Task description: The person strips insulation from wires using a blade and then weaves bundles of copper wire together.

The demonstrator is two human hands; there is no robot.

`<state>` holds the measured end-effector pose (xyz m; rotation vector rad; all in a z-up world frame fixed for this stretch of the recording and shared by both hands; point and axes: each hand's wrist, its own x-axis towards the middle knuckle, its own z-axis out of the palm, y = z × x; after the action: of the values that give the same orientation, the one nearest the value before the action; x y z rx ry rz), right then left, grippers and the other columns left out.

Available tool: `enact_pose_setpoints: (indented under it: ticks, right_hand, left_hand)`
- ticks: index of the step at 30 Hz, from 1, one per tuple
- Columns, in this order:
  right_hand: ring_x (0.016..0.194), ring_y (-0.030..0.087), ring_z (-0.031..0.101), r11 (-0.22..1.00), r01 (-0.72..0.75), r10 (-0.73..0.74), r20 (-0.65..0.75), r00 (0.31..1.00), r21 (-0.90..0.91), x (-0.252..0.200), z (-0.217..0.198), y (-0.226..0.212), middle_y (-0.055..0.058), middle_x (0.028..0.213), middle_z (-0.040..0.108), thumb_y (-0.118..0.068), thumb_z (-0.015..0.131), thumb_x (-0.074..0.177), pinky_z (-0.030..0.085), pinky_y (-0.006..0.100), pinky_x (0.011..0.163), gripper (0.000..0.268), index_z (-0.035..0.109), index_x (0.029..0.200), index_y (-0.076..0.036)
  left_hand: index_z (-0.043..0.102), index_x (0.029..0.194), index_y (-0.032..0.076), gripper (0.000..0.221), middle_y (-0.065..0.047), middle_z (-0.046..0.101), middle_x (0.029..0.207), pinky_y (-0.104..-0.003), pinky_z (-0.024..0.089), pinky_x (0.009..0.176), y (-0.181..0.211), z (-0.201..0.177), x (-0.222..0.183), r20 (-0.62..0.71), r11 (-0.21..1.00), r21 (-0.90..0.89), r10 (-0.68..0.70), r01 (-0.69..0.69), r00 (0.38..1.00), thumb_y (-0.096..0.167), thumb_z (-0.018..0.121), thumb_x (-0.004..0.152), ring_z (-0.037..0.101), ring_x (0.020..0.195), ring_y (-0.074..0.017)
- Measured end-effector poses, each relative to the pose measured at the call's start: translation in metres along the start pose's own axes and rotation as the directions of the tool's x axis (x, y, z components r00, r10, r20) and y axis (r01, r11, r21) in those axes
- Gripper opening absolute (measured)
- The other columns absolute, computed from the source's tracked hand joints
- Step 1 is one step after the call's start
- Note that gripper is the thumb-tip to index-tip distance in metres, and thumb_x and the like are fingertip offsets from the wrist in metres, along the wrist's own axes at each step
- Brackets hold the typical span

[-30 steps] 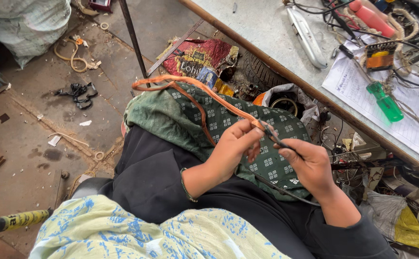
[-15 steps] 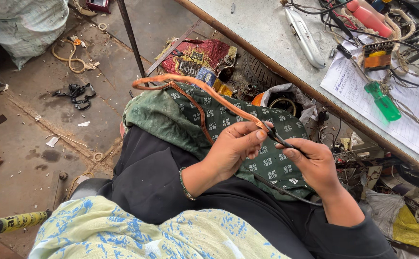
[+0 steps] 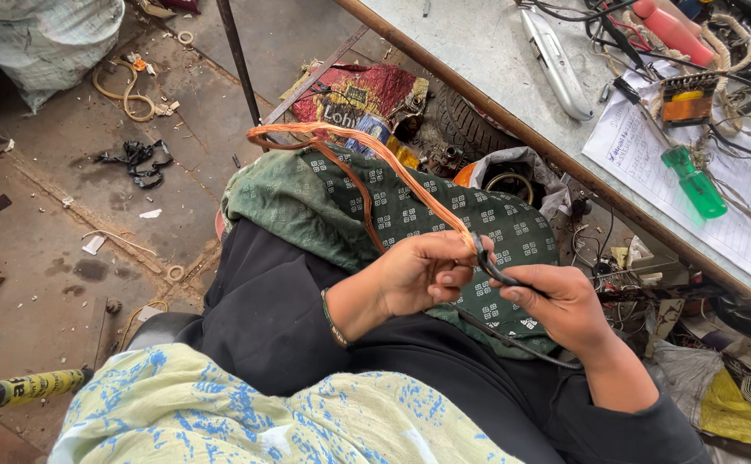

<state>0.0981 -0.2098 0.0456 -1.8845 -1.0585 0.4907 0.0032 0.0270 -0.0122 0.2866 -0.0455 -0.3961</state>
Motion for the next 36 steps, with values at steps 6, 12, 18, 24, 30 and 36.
enact_pose_setpoints:
  ticks: [6,12,18,24,30,36]
  right_hand:
    - [0.078,0.008,0.068,0.995,-0.080,0.077,-0.053,0.996,-0.056,0.003,0.004,0.006,0.005,0.090,0.079,-0.011,0.074,0.090,0.055,0.023,0.071,0.023,0.076,0.109,0.003]
    - [0.089,0.009,0.064,0.998,-0.056,0.057,-0.056,0.997,0.020,0.001,0.001,-0.009,0.005,0.099,0.074,-0.015,0.073,0.094,0.052,0.025,0.079,0.030,0.071,0.120,0.000]
    - [0.110,0.014,0.061,0.969,0.194,-0.185,-0.073,0.980,0.154,0.006,0.003,-0.052,0.009,0.127,0.062,-0.024,0.075,0.092,0.050,0.028,0.095,0.061,0.052,0.145,-0.003]
    - [0.106,0.018,0.065,0.979,0.197,-0.198,0.017,0.980,0.053,0.007,0.005,-0.073,0.014,0.134,0.062,-0.011,0.060,0.101,0.055,0.032,0.090,0.037,0.062,0.137,0.000]
    - [0.110,0.020,0.067,0.980,0.196,-0.193,-0.061,0.979,0.041,0.007,0.003,-0.075,0.014,0.122,0.065,0.002,0.066,0.093,0.055,0.032,0.093,0.025,0.070,0.118,0.004]
    - [0.105,0.017,0.067,0.962,0.121,-0.071,-0.203,0.977,0.246,0.002,0.001,-0.068,0.013,0.117,0.064,0.007,0.070,0.090,0.057,0.029,0.088,0.021,0.071,0.111,0.006]
  left_hand:
    - [0.066,0.118,0.008,0.024,0.001,0.064,0.094,-0.019,0.035,0.049,0.003,0.000,0.004,-0.155,0.998,-0.001,-0.069,0.069,0.986,0.023,0.060,0.101,0.051,0.066,-0.0054]
    - [0.064,0.107,0.008,0.011,0.001,0.060,0.089,-0.018,0.036,0.049,0.006,0.008,-0.001,-0.087,0.998,0.063,0.033,-0.027,0.996,0.017,0.063,0.100,0.055,0.073,-0.0058]
    - [0.068,0.112,0.004,0.020,0.000,0.054,0.070,-0.017,0.035,0.043,0.005,0.021,-0.007,-0.007,0.945,0.327,-0.004,0.006,1.000,0.020,0.065,0.100,0.050,0.058,-0.0041]
    - [0.069,0.104,0.005,0.020,-0.008,0.075,0.096,-0.019,0.037,0.045,-0.004,0.026,-0.006,-0.098,0.907,0.400,-0.102,0.133,0.990,0.024,0.065,0.098,0.055,0.062,-0.0031]
    - [0.070,0.096,0.006,0.028,-0.001,0.076,0.092,-0.019,0.040,0.046,-0.003,0.042,-0.014,-0.083,0.793,0.605,-0.024,0.070,0.996,0.031,0.059,0.102,0.056,0.059,-0.0039]
    - [0.079,0.104,0.013,0.021,0.000,0.074,0.090,-0.032,0.056,0.069,0.014,0.109,-0.053,0.190,-0.182,0.972,0.246,-0.148,0.950,0.030,0.066,0.100,0.072,0.078,-0.0157]
